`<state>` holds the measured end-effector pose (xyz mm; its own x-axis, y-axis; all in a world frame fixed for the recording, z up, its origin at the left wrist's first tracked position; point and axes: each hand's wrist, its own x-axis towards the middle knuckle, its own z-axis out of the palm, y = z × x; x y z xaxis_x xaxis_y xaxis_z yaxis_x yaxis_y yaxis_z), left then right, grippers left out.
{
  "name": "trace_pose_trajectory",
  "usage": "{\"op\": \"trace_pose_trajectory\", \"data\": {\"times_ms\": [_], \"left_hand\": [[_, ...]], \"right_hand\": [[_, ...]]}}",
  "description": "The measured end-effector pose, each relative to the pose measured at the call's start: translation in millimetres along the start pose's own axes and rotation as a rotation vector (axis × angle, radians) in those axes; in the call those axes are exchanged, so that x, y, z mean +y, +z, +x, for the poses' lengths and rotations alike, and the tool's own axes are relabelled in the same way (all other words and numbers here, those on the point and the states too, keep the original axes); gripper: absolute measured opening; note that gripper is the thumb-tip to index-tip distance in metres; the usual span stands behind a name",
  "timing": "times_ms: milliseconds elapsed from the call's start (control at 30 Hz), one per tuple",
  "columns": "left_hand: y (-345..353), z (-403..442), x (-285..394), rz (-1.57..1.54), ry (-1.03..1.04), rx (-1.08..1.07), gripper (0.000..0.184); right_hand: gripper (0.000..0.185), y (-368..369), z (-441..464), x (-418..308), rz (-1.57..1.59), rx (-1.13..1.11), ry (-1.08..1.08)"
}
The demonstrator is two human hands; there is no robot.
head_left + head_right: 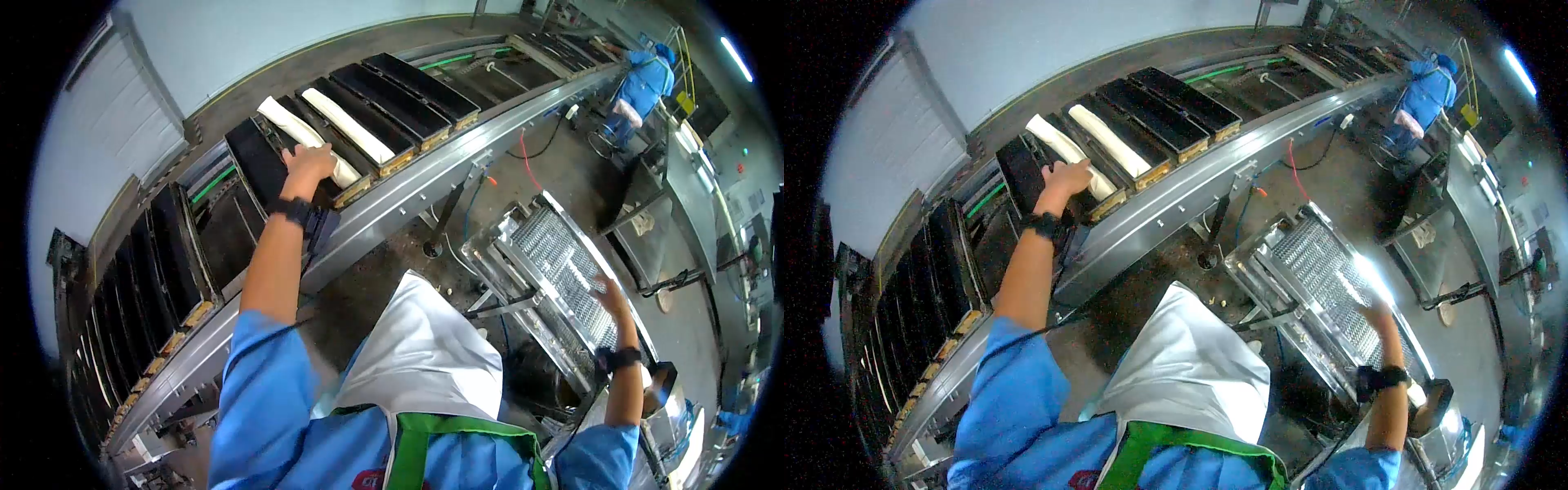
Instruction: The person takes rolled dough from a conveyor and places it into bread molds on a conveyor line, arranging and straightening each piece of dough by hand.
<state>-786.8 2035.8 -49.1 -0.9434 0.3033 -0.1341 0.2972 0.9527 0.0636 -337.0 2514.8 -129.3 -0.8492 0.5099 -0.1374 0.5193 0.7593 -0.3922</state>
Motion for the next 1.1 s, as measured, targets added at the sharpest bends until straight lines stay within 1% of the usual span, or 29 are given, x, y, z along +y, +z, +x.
{"op": "trace_pose_trajectory", "data": {"times_ms": [33, 100, 133, 167, 200, 267, 300, 333, 367, 400, 433, 467, 533, 567, 600, 633, 667, 700, 733, 767, 800, 867, 900, 933, 1000, 1033, 1100], "left_hand": [[6, 14, 0, -0.057, -0.063, -0.077, 0.04], [23, 41, -3, -0.056, -0.095, -0.083, 0.041], [25, 48, -2, -0.058, -0.122, -0.088, 0.043], [-1, 25, 13, -0.052, -0.126, -0.135, 0.043], [-6, 15, 19, -0.043, -0.135, -0.137, 0.043], [-11, 0, 24, -0.03, -0.072, -0.124, 0.041], [3, -4, 23, -0.068, -0.053, -0.003, 0.038], [10, -14, 29, -0.112, -0.067, 0.112, 0.035], [25, -22, 34, -0.149, -0.079, 0.249, 0.035], [36, -28, 40, -0.187, -0.089, 0.388, 0.035], [37, -32, 47, -0.186, -0.094, 0.387, 0.035], [36, -36, 57, -0.136, -0.132, 0.415, 0.036], [35, -39, 67, -0.094, -0.157, 0.442, 0.037], [36, -38, 68, -0.093, -0.17, 0.462, 0.038], [38, -36, 68, -0.093, -0.184, 0.482, 0.039], [42, -34, 68, -0.075, -0.181, 0.488, 0.039], [46, -31, 68, -0.085, -0.175, 0.489, 0.039], [52, -29, 67, -0.053, -0.138, 0.578, 0.04], [56, -28, 66, -0.022, -0.1, 0.67, 0.041], [48, -32, 71, -0.104, -0.129, 0.546, 0.044], [51, -29, 71, -0.114, -0.117, 0.544, 0.044], [57, -26, 68, -0.109, -0.086, 0.539, 0.046], [61, -24, 66, -0.114, -0.077, 0.541, 0.046], [66, -21, 66, -0.101, -0.055, 0.558, 0.048], [75, -16, 66, -0.097, -0.029, 0.587, 0.05], [79, -13, 67, -0.086, -0.028, 0.59, 0.051], [79, -14, 69, -0.103, -0.019, 0.563, 0.054]], "right_hand": [[0.051, -4, -9, 49, -0.074, 0.009, 0.045], [0.06, -16, -40, 81, -0.279, -0.004, 0.254], [0.066, -25, -60, 84, -0.401, 0.002, 0.353], [0.068, -25, -74, 105, -0.493, -0.069, 0.362], [0.071, -25, -86, 132, -0.581, -0.144, 0.365], [0.067, -30, -99, 151, -0.571, -0.367, 0.437], [0.053, -16, -101, 183, -0.501, -0.216, 0.593], [0.043, -19, -106, 166, -0.722, -0.234, 0.425], [0.043, -21, -100, 148, -0.708, -0.182, 0.604], [0.044, -31, -90, 97, -0.69, -0.127, 0.783], [0.042, -39, -87, 68, -0.611, -0.031, 0.781], [0.042, -36, -84, 86, -0.613, -0.034, 0.782], [0.042, -21, -72, 149, -0.715, 0.157, 0.542], [0.035, -22, -61, 180, -0.684, 0.219, 0.423], [0.025, -41, -48, 170, -0.484, 0.281, 0.36], [0.02, -57, -43, 158, -0.432, 0.503, 0.121], [0.015, -70, -21, 179, -0.446, 0.613, 0.316], [0.014, -105, -19, 178, -0.233, 0.612, 0.117], [0.015, -140, -28, 116, 0.043, 0.521, 0.26], [0.021, -164, -23, 111, 0.321, 0.572, 0.271], [0.027, -188, -19, 107, 0.598, 0.639, 0.274], [0.036, -234, -29, 7, 0.658, 0.667, 0.119], [0.036, -249, -22, -22, 0.697, 0.707, 0.077], [0.034, -253, -22, -75, 0.777, 0.747, 0.01], [0.032, -268, -7, -133, 0.727, 0.675, -0.092], [0.033, -263, 9, -158, 0.631, 0.729, -0.237], [0.03, -238, 42, -222, 0.689, 0.76, -0.354]]}}
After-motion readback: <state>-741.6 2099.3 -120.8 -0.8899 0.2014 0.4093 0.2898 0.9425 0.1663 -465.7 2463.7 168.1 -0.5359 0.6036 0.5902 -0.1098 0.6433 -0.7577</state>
